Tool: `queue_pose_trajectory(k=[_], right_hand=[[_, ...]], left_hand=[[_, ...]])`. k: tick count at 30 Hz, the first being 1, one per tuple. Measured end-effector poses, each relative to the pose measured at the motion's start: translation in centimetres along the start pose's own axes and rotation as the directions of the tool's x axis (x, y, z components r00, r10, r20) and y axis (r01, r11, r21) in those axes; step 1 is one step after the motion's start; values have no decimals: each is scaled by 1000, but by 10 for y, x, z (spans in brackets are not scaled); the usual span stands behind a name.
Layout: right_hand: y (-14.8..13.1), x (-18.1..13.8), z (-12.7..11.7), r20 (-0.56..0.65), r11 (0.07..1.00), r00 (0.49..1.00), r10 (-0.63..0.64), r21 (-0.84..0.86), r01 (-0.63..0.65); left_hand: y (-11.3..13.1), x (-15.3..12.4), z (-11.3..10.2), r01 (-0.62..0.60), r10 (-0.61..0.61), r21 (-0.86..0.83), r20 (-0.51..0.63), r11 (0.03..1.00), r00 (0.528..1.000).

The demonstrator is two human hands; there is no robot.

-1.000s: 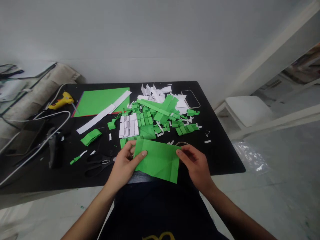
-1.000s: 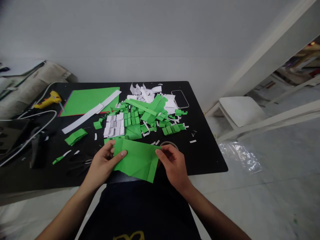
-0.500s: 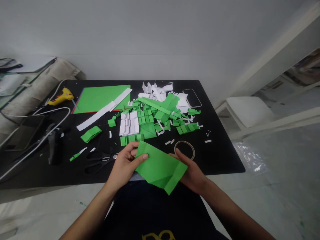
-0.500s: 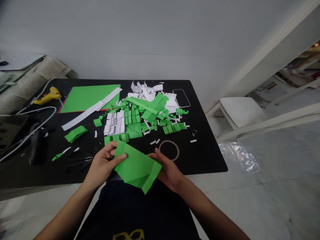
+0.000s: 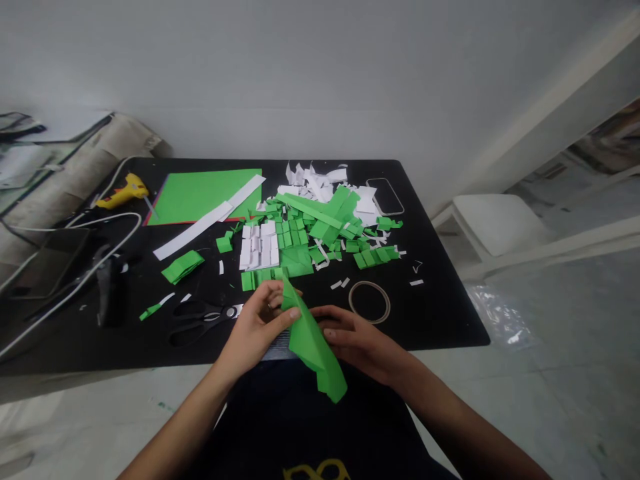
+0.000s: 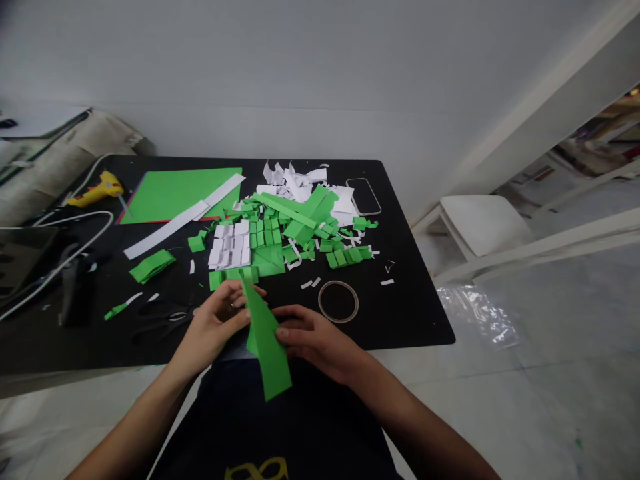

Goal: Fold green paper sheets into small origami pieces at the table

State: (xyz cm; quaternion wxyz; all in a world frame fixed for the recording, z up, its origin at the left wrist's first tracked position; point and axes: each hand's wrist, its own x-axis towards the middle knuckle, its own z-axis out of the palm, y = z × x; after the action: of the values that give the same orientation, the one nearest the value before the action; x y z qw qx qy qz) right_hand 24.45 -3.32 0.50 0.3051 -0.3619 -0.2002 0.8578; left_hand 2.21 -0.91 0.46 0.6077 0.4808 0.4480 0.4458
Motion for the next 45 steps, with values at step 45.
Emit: queue_pose_trajectory(k=[45], right_hand=[[-74,26,20,304,196,912,-275,-911,363]], left_hand=[[53,24,-20,-360,56,614,457,703,888]])
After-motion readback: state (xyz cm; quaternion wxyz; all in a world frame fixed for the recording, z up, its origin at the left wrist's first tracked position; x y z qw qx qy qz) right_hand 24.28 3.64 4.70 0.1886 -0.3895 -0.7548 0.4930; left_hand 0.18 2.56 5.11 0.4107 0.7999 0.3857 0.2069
